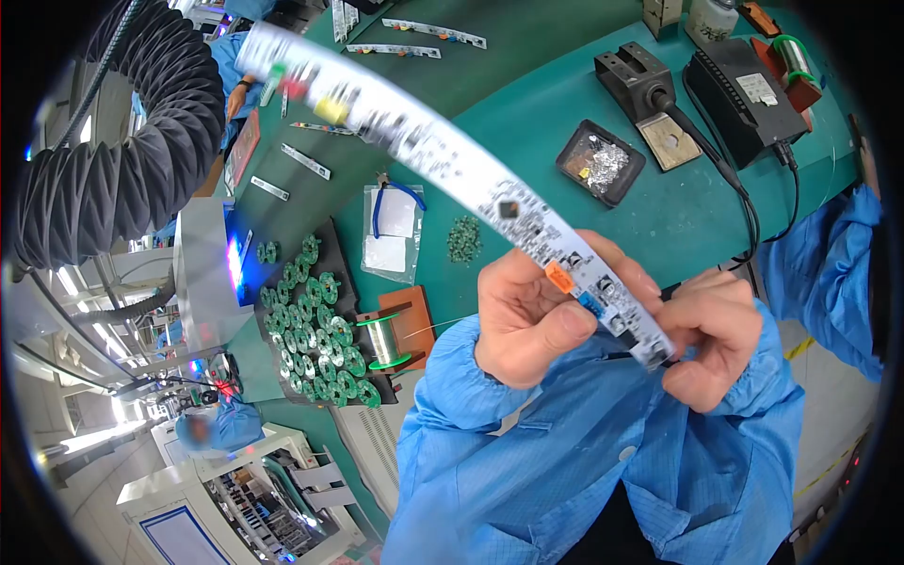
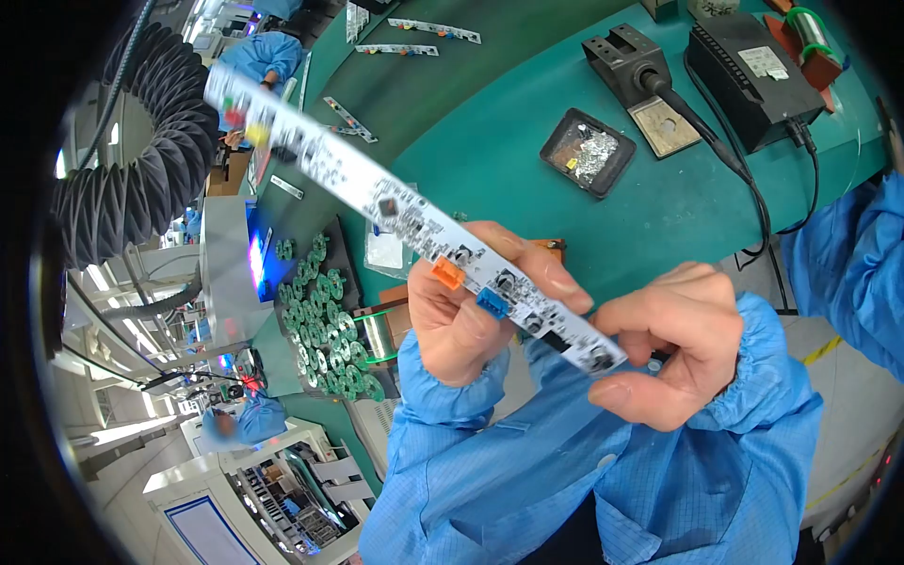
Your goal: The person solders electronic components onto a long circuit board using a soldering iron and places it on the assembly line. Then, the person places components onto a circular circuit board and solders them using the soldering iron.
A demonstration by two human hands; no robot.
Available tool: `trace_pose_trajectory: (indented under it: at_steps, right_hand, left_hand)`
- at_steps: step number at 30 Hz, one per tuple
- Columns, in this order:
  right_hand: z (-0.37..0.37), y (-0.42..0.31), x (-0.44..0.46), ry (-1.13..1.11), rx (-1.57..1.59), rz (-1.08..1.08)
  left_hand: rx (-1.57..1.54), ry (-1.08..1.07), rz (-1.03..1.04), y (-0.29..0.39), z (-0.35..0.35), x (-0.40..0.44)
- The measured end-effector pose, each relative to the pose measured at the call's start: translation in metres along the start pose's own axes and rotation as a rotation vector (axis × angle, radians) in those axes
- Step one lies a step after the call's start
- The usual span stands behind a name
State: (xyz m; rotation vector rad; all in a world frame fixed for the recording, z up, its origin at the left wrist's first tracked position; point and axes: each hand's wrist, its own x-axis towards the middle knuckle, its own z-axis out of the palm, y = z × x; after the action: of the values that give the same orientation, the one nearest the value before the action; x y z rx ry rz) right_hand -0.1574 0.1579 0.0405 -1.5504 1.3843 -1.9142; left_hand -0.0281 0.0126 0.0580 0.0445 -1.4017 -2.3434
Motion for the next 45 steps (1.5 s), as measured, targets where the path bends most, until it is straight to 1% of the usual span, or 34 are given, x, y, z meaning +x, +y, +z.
trace_pose_trajectory:
  at_steps: [1,2,3,5,6,8,11,14,16,17,19,27,30,32,33,34,35,36,37,38,39,40,41,42,43,44,45]
  right_hand:
    - [0.002,-0.001,-0.003,-0.009,0.012,0.083]
    - [0.006,0.001,-0.007,0.041,-0.009,0.093]
    - [0.007,0.000,-0.009,0.045,-0.005,0.093]
    - [0.009,0.000,-0.012,0.080,-0.012,0.224]
    - [0.010,-0.001,-0.011,0.082,-0.011,0.224]
    - [0.011,-0.004,-0.009,0.158,0.092,0.323]
    - [0.007,-0.002,-0.008,0.117,0.076,0.304]
    - [0.008,-0.002,-0.005,0.130,0.083,0.317]
    - [0.008,-0.001,-0.004,0.129,0.080,0.308]
    - [0.009,-0.001,-0.004,0.129,0.076,0.296]
    - [0.009,-0.001,-0.003,0.135,0.079,0.317]
    - [0.010,0.000,-0.002,0.169,0.079,0.316]
    - [0.009,0.000,-0.002,0.131,0.067,0.296]
    - [0.013,-0.003,0.003,0.248,-0.050,0.319]
    - [0.013,0.000,0.007,0.248,-0.051,0.319]
    - [0.012,0.005,0.013,0.327,-0.252,0.104]
    - [0.011,0.007,0.017,0.400,-0.450,-0.116]
    - [0.000,-0.001,0.016,0.227,-0.577,-0.191]
    - [-0.001,-0.007,0.016,0.131,-0.614,-0.271]
    - [0.000,-0.012,0.015,0.035,-0.651,-0.350]
    - [0.009,-0.017,0.017,0.104,-0.745,-0.427]
    - [0.013,-0.022,0.023,0.106,-0.748,-0.429]
    - [0.014,-0.028,0.030,0.101,-0.778,-0.451]
    - [0.014,-0.031,0.034,0.094,-0.807,-0.474]
    - [0.014,-0.031,0.036,0.095,-0.808,-0.484]
    - [0.015,-0.029,0.037,-0.012,-0.698,-0.538]
    - [0.017,-0.027,0.037,-0.120,-0.586,-0.588]
  left_hand:
    - [-0.004,0.003,0.037,-0.002,0.000,0.001]
    - [-0.008,0.005,0.073,-0.005,-0.001,0.001]
    - [-0.017,-0.040,0.106,-0.009,-0.007,0.002]
    - [-0.023,-0.022,0.117,-0.012,-0.004,0.001]
    - [-0.035,0.000,0.129,-0.012,-0.004,0.000]
    - [-0.030,-0.008,0.122,-0.011,-0.005,0.000]
    - [-0.003,-0.016,0.149,-0.011,-0.007,0.000]
    - [0.058,-0.039,0.149,-0.010,-0.010,0.000]
    - [-0.104,-0.083,0.164,-0.014,-0.013,0.000]
    - [-0.106,-0.081,0.164,-0.013,-0.013,0.000]
    - [0.001,-0.026,0.127,-0.010,-0.011,-0.001]
    - [-0.032,-0.016,0.135,-0.013,-0.012,-0.001]
    - [-0.002,-0.003,0.127,-0.012,-0.013,-0.002]
    - [0.022,0.011,0.113,-0.010,-0.011,-0.002]
    - [0.027,0.062,0.106,-0.009,-0.008,-0.002]
    - [0.031,0.112,0.100,-0.009,-0.006,-0.002]
    - [0.029,0.112,0.103,-0.007,-0.005,-0.002]
    - [0.067,0.088,0.080,-0.003,-0.006,-0.003]
    - [0.105,0.062,0.057,0.001,-0.008,-0.003]
    - [0.078,0.043,-0.020,0.007,-0.011,-0.004]
    - [0.041,-0.035,0.023,0.009,-0.017,-0.005]
    - [0.003,-0.116,0.066,0.009,-0.023,-0.003]
    - [0.026,-0.090,0.145,0.006,-0.020,0.000]
    - [0.028,-0.093,0.152,0.009,-0.020,0.002]
    - [0.112,-0.113,0.164,0.014,-0.022,0.005]
    - [0.197,-0.132,0.177,0.018,-0.024,0.007]
    - [0.201,-0.133,0.185,0.022,-0.026,0.010]
